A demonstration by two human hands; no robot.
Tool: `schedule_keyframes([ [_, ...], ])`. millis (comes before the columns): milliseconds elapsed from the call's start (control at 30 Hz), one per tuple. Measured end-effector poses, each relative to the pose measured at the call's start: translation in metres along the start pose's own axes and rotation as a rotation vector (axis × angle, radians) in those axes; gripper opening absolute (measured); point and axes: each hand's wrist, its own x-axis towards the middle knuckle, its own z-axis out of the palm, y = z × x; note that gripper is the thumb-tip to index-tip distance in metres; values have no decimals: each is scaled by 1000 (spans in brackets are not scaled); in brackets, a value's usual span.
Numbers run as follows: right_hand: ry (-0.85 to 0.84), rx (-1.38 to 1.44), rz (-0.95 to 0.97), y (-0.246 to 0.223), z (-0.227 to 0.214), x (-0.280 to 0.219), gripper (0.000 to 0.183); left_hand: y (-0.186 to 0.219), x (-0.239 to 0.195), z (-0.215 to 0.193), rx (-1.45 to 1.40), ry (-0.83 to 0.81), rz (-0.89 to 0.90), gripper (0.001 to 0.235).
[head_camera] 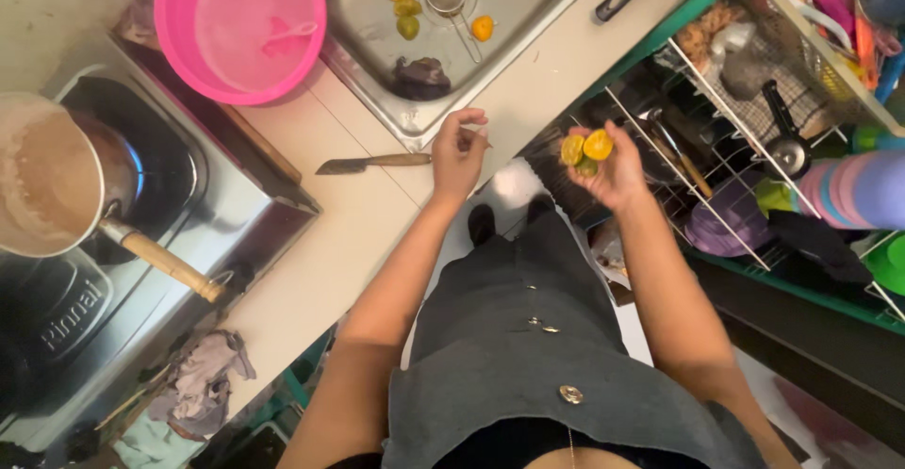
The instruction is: The person ties a plastic bag containing red liquid and then washes small yellow citrus fruits and a metal strainer in a kitchen sink.
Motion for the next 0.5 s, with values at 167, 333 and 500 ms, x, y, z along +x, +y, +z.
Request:
schedule_keyframes([
  [167,39,95,108,51,-65,-7,58,9,-34,12,99,6,35,26],
  [333,95,132,221,97,-127,-11,57,13,-80,60,117,-26,-6,20],
  [500,134,205,284,132,-170,-23,54,-9,-104,105,169,-169,-50,20],
])
